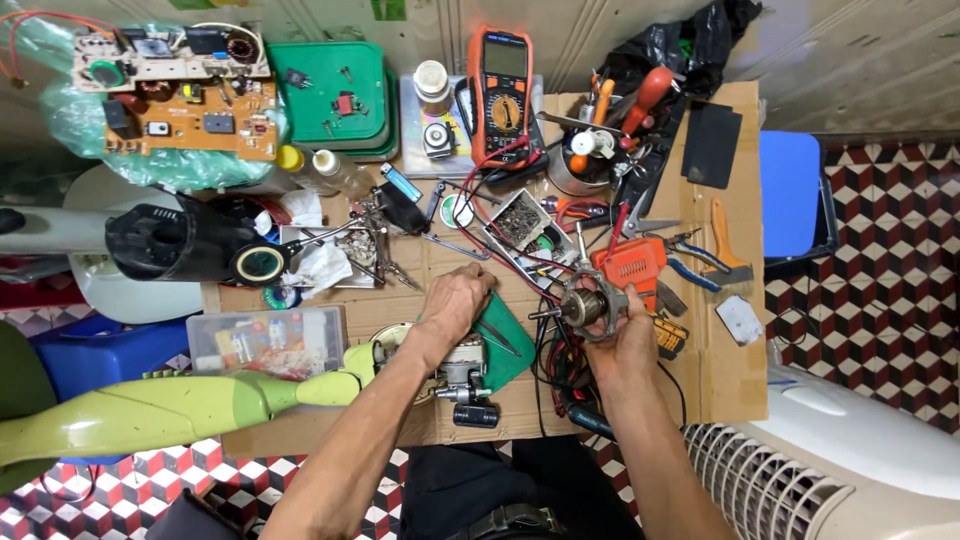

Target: The person disassembles a small motor or fan assembly on a cluttered workbench, wipes internal parts with a cloth, applies liquid from a bottle, and uses a cordless drill to remove screws. The person then reassembles the housing and rotates the shaft to check movement.

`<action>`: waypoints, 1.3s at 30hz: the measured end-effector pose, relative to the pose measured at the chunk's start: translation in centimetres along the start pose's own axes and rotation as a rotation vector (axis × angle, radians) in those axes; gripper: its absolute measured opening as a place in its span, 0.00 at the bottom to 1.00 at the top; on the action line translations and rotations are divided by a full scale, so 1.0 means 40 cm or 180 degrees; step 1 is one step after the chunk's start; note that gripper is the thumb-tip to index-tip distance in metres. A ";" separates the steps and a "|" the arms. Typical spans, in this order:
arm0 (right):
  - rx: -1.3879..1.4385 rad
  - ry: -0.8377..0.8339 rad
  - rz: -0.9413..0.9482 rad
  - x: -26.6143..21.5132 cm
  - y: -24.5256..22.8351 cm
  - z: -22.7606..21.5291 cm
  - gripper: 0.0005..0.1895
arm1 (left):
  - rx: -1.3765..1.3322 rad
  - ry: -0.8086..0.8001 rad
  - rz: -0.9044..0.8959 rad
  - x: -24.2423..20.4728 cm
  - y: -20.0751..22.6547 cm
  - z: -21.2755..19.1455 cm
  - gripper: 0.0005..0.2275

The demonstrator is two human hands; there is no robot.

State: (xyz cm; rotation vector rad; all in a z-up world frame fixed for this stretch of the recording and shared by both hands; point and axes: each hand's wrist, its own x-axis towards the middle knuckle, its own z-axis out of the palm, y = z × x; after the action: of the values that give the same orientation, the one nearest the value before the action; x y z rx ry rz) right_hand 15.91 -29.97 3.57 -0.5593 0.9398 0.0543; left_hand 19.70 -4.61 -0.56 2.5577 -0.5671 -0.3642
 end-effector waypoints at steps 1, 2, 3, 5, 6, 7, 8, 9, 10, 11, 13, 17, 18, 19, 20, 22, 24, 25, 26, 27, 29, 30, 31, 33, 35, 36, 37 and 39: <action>0.0010 0.0010 -0.0006 0.002 0.001 -0.006 0.25 | 0.0000 -0.0011 0.0011 0.000 -0.002 0.002 0.08; -0.0045 -0.0037 -0.0063 0.005 0.004 -0.010 0.25 | 0.0031 -0.0011 0.0040 0.000 -0.005 0.004 0.08; -0.0101 -0.0084 -0.0121 0.007 0.006 -0.014 0.25 | 0.0063 -0.0012 0.0068 -0.001 -0.008 0.005 0.07; -0.0103 -0.0017 -0.0168 0.001 0.010 -0.003 0.25 | 0.0120 -0.0028 0.0117 -0.006 -0.007 -0.003 0.07; -0.0116 0.0046 -0.0217 -0.002 0.010 0.002 0.24 | 0.0170 -0.0034 0.0160 -0.006 -0.006 -0.007 0.07; -0.0102 0.0056 -0.0230 -0.007 0.011 0.003 0.24 | 0.0170 -0.0042 0.0180 -0.006 -0.008 -0.006 0.07; -0.0224 -0.0004 -0.0314 -0.011 0.012 0.004 0.23 | 0.0218 -0.0049 0.0217 -0.007 -0.010 -0.004 0.08; -0.0346 -0.0064 -0.0397 -0.016 0.013 0.005 0.21 | 0.0266 -0.0055 0.0253 -0.008 -0.012 -0.002 0.09; -0.0339 -0.0062 -0.0401 -0.016 0.013 0.005 0.21 | 0.0269 -0.0057 0.0261 -0.009 -0.009 -0.005 0.09; -0.0392 -0.0041 -0.0438 -0.016 0.013 0.005 0.21 | 0.0314 -0.0061 0.0300 -0.009 -0.007 -0.008 0.10; -0.0445 -0.0020 -0.0477 -0.008 0.015 -0.002 0.20 | 0.0358 -0.0062 0.0341 -0.010 -0.001 -0.016 0.11; -0.0528 -0.0122 -0.0519 0.011 0.015 -0.028 0.21 | 0.0412 -0.0142 0.0255 -0.014 0.014 -0.036 0.11; -0.0516 -0.0132 -0.0501 0.015 0.014 -0.033 0.21 | 0.0376 -0.0146 0.0189 -0.014 0.018 -0.042 0.10; -0.0521 -0.0140 -0.0501 0.008 0.007 -0.027 0.21 | 0.0377 -0.0138 0.0184 -0.013 0.042 -0.059 0.10; -0.0435 -0.0089 -0.0407 0.003 0.003 -0.016 0.21 | -0.0140 -0.0187 -0.0346 -0.012 0.063 -0.081 0.08; -0.0352 -0.0070 -0.0309 -0.003 -0.005 -0.006 0.22 | -0.0647 -0.0203 -0.0881 -0.015 0.108 -0.118 0.07; -0.0414 -0.0210 -0.0247 -0.003 -0.012 -0.004 0.22 | -0.2914 0.0177 -0.2284 -0.022 0.155 -0.151 0.08; -0.0426 -0.0250 -0.0236 -0.014 -0.021 0.007 0.22 | -0.2910 0.0221 -0.2289 -0.040 0.176 -0.159 0.08; -0.0301 -0.0369 -0.0138 -0.023 -0.027 0.021 0.22 | -0.3935 0.0607 -0.2516 -0.059 0.196 -0.168 0.09; -0.0178 -0.0486 -0.0038 -0.034 -0.031 0.033 0.23 | -0.4967 0.1016 -0.2683 -0.081 0.217 -0.177 0.10; -0.0188 -0.0525 -0.0006 -0.046 -0.033 0.057 0.22 | -0.5490 0.1275 -0.2664 -0.124 0.249 -0.182 0.11; -0.0170 -0.0504 -0.0008 -0.054 -0.035 0.068 0.21 | -0.6017 0.1450 -0.2616 -0.147 0.269 -0.183 0.12; -0.0199 -0.0570 0.0035 -0.075 -0.035 0.091 0.21 | -0.6009 0.1551 -0.2599 -0.164 0.281 -0.194 0.12; -0.0351 -0.0685 0.0080 -0.116 -0.042 0.128 0.22 | -0.6441 0.1707 -0.2481 -0.189 0.309 -0.208 0.14; -0.0389 -0.0733 0.0046 -0.109 -0.033 0.127 0.20 | -0.6463 0.1790 -0.2426 -0.208 0.322 -0.204 0.14; -0.0414 -0.0738 0.0001 -0.104 -0.033 0.126 0.17 | -0.6488 0.1822 -0.2399 -0.212 0.329 -0.202 0.14; -0.0421 -0.0764 -0.0012 -0.104 -0.035 0.127 0.17 | -0.6496 0.1836 -0.2366 -0.214 0.336 -0.200 0.14; -0.0276 -0.0878 -0.0014 -0.106 -0.036 0.124 0.16 | -0.6369 0.1878 -0.2380 -0.224 0.352 -0.195 0.14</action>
State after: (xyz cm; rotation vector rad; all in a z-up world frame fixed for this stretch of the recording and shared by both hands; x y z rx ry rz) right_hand 17.48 -28.02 9.78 -0.6167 0.6697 0.1649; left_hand 10.03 -8.55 14.60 0.6561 0.7440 -0.1635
